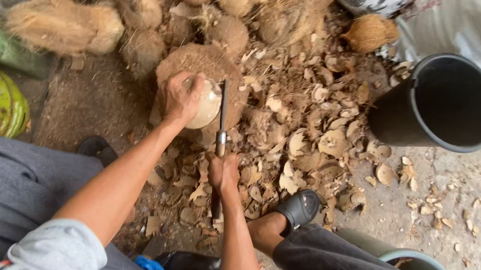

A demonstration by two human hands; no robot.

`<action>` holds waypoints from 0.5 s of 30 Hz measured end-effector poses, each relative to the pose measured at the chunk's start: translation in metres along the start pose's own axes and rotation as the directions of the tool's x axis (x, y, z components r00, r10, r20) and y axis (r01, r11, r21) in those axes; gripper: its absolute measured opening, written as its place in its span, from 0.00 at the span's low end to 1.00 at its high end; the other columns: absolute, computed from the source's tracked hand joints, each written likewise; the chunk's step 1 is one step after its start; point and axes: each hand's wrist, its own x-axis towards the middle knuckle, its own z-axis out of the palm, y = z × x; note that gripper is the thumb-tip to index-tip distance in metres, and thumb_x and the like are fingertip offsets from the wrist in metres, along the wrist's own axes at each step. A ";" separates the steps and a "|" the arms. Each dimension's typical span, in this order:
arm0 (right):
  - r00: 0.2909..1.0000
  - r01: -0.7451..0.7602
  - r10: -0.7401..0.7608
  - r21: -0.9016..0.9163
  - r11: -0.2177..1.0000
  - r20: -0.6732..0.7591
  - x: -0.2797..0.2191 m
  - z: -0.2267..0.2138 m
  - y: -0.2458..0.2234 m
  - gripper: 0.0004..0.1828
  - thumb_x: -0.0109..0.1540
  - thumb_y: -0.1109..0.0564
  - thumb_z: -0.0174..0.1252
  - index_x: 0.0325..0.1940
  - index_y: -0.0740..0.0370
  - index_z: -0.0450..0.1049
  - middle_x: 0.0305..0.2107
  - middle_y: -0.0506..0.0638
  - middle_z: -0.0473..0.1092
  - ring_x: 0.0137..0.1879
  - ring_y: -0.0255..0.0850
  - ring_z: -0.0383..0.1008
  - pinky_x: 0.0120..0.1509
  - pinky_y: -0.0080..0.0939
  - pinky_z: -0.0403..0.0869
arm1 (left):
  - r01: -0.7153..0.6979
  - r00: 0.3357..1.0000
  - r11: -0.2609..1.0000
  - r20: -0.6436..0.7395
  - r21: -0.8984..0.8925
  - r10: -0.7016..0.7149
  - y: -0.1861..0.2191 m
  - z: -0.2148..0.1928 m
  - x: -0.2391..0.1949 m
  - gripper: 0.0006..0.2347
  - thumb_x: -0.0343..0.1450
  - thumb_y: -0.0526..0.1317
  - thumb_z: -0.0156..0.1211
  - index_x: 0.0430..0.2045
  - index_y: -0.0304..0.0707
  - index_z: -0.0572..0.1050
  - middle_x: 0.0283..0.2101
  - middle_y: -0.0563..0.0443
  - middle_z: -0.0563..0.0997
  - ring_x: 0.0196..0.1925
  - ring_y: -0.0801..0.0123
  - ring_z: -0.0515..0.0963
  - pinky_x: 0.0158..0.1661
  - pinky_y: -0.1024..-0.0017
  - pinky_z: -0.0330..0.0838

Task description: The person uses a machete to remove the husk from a coconut, repeatedly striking and rotating the fruit until the husk is fully removed. The peeled coconut is then placed into a green basket.

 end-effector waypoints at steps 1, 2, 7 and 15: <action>0.992 -0.109 0.118 -0.156 0.982 0.050 0.005 -0.005 0.000 0.22 0.67 0.49 0.60 0.22 0.65 0.72 0.12 0.46 0.63 0.14 0.33 0.58 0.17 0.35 0.60 | -0.072 0.997 0.996 -0.042 -0.048 0.070 0.003 0.007 0.005 0.17 0.77 0.51 0.58 0.23 0.40 0.80 0.24 0.54 0.78 0.26 0.74 0.73 0.33 0.67 0.71; 0.992 -0.100 0.107 -0.112 0.989 0.060 0.010 -0.006 -0.003 0.23 0.67 0.48 0.58 0.22 0.63 0.70 0.12 0.45 0.62 0.14 0.34 0.57 0.17 0.36 0.59 | -0.110 0.992 0.992 -0.069 -0.055 0.107 0.003 0.006 0.011 0.17 0.77 0.52 0.59 0.25 0.40 0.80 0.26 0.53 0.79 0.28 0.73 0.75 0.35 0.66 0.71; 0.941 -0.302 0.216 0.359 0.883 0.260 -0.005 -0.017 -0.013 0.13 0.64 0.52 0.56 0.25 0.55 0.68 0.13 0.45 0.64 0.15 0.35 0.58 0.18 0.37 0.62 | 0.211 0.973 0.977 0.090 0.029 -0.212 0.014 -0.016 0.007 0.17 0.71 0.55 0.56 0.28 0.40 0.78 0.27 0.50 0.78 0.28 0.62 0.75 0.33 0.62 0.74; 0.953 0.279 -0.230 0.277 0.919 -0.197 -0.004 0.001 -0.020 0.19 0.68 0.54 0.58 0.25 0.62 0.65 0.15 0.49 0.65 0.15 0.34 0.60 0.17 0.35 0.64 | 0.320 0.942 0.944 -0.073 -0.080 -0.326 0.033 -0.009 0.004 0.18 0.69 0.57 0.66 0.32 0.41 0.74 0.36 0.50 0.78 0.37 0.66 0.77 0.39 0.63 0.71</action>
